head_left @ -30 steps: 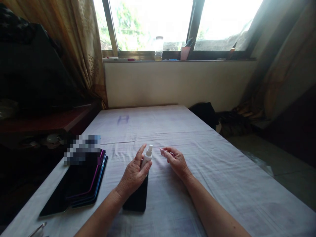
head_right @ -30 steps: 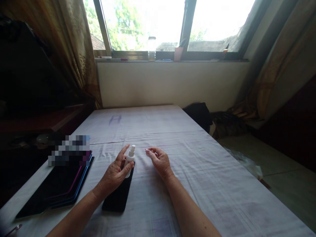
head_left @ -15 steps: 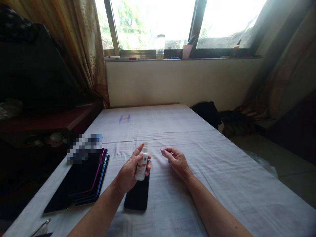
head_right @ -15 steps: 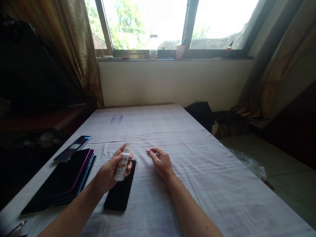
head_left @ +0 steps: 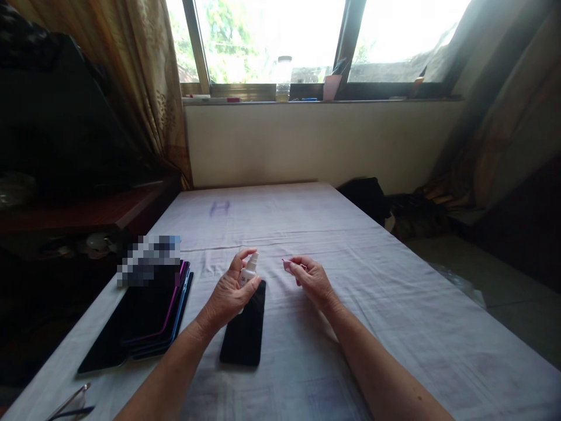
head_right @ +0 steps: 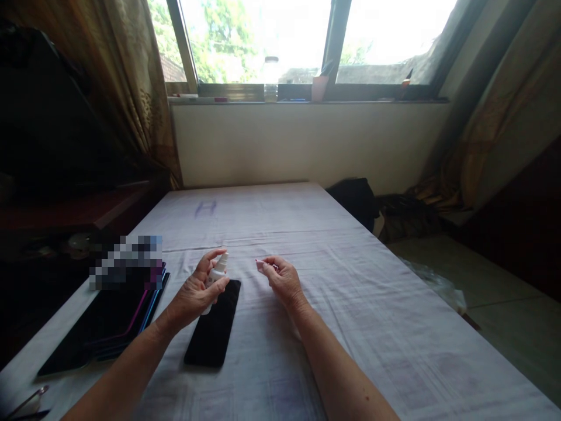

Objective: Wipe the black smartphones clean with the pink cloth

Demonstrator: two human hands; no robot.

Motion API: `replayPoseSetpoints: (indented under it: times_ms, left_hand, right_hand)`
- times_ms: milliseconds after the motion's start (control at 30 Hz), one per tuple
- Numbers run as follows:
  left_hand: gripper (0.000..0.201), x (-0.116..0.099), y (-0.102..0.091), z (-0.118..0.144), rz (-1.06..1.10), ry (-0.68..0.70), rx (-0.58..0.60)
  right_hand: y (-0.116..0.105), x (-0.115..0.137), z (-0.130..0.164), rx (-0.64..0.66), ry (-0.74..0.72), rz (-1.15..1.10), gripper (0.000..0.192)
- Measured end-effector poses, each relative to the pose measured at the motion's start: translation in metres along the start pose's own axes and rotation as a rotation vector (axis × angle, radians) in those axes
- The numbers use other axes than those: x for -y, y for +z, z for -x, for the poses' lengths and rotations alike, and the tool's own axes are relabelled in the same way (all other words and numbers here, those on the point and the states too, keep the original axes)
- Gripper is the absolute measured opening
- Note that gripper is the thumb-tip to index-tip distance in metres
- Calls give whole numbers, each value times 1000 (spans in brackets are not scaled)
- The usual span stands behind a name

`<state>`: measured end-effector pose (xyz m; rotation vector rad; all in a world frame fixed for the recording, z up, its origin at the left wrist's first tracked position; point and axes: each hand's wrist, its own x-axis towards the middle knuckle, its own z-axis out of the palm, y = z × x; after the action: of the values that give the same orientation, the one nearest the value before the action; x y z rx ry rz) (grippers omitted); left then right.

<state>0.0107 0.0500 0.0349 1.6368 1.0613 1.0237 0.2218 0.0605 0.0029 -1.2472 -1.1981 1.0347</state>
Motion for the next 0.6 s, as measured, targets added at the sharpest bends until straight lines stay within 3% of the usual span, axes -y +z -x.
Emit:
replayPoseSetpoints:
  times_ms: [100,233,600]
  left_hand:
    - [58,4,-1,-2,-183,66,-46]
    - [57,6,3,-1,-349,125,7]
    - [53,13,13,4,-583,195,76]
  right_hand:
    - [5,5,3,52,41,4,32]
    - [11,11,10,119,97,11,28]
    - [17,12,13,155,147,48,29]
